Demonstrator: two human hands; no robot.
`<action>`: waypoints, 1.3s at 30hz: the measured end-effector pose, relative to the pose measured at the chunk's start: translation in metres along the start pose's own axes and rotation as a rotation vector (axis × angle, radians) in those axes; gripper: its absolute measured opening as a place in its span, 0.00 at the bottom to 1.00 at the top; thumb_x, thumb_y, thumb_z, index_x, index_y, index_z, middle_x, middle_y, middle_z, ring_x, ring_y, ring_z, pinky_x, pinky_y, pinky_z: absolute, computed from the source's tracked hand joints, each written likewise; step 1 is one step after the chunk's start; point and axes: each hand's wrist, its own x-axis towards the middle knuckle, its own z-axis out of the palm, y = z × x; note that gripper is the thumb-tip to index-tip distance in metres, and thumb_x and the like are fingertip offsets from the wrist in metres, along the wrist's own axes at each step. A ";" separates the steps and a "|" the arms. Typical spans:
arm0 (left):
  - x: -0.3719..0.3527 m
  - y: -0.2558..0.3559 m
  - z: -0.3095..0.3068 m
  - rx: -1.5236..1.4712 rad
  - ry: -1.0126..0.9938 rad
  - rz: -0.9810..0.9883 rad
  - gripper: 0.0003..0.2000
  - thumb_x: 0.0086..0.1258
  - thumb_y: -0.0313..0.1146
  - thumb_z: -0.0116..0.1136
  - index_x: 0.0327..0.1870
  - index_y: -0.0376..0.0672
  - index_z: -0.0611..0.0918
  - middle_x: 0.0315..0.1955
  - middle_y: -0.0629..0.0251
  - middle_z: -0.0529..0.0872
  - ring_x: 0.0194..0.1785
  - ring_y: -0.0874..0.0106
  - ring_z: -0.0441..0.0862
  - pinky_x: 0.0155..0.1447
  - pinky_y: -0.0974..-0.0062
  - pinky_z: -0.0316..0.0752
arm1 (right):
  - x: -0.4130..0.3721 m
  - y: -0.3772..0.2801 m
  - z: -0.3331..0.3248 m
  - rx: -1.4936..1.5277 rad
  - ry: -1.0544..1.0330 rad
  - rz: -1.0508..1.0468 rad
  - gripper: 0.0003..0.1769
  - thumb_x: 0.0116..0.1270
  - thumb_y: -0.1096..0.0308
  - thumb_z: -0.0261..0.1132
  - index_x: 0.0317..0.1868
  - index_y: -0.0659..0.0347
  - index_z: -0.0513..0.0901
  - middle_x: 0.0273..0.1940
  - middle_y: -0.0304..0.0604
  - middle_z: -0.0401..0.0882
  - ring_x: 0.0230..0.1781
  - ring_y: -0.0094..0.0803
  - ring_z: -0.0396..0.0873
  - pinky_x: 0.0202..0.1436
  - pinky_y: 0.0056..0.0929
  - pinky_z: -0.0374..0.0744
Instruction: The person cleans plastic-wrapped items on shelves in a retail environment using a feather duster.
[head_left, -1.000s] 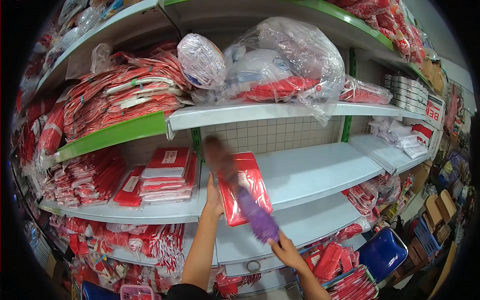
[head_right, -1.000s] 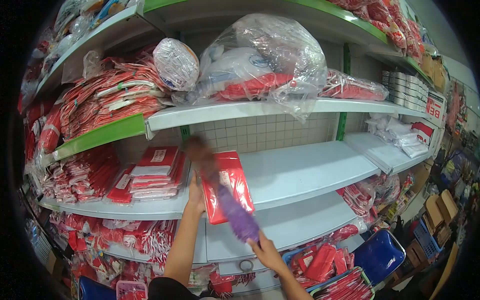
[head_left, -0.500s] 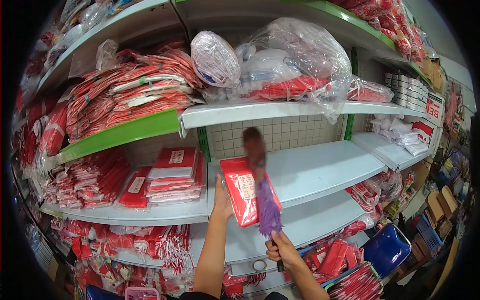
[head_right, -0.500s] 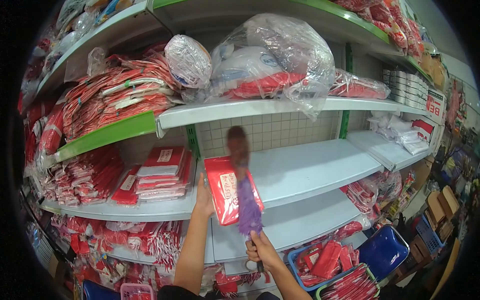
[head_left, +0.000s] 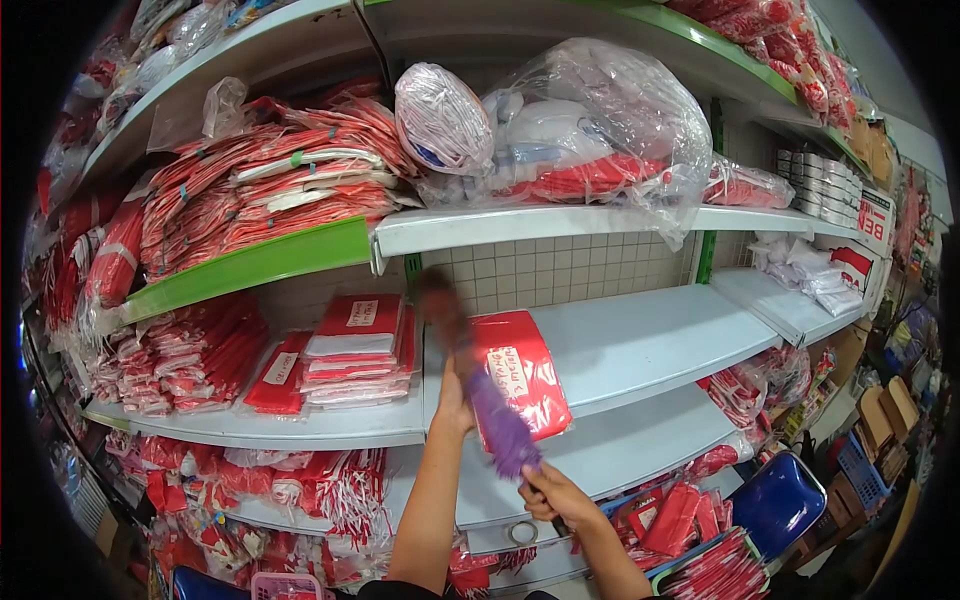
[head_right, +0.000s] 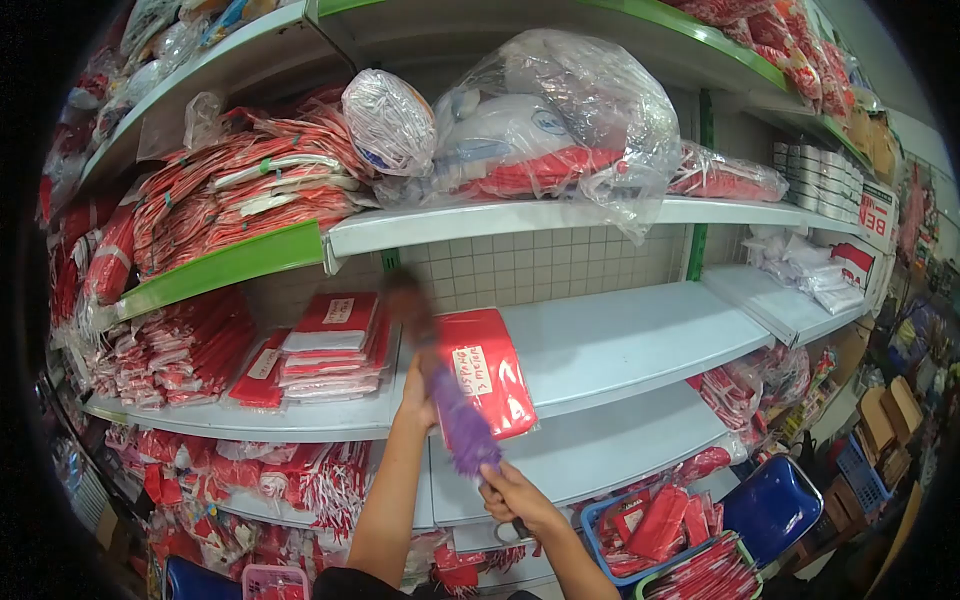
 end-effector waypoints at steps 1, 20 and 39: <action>-0.001 0.000 -0.002 0.010 0.034 0.037 0.36 0.64 0.67 0.35 0.57 0.41 0.71 0.51 0.54 0.78 0.50 0.59 0.78 0.56 0.56 0.72 | -0.005 0.007 -0.006 -0.060 -0.092 0.083 0.11 0.73 0.54 0.47 0.39 0.49 0.62 0.17 0.29 0.52 0.12 0.14 0.46 0.13 0.16 0.46; 0.022 0.001 -0.020 -0.431 -0.766 -0.239 0.36 0.65 0.66 0.35 0.59 0.41 0.70 0.56 0.52 0.74 0.58 0.56 0.71 0.63 0.53 0.63 | -0.039 0.113 -0.053 -0.789 0.479 -0.495 0.10 0.72 0.59 0.51 0.44 0.53 0.62 0.20 0.33 0.64 0.13 0.19 0.61 0.13 0.18 0.61; 0.014 0.002 -0.028 -0.336 -0.352 -0.119 0.35 0.63 0.66 0.37 0.56 0.43 0.72 0.48 0.54 0.79 0.49 0.58 0.77 0.55 0.55 0.71 | -0.046 0.099 -0.038 -0.957 0.595 -0.384 0.18 0.67 0.63 0.56 0.51 0.67 0.68 0.25 0.57 0.77 0.26 0.52 0.78 0.29 0.41 0.72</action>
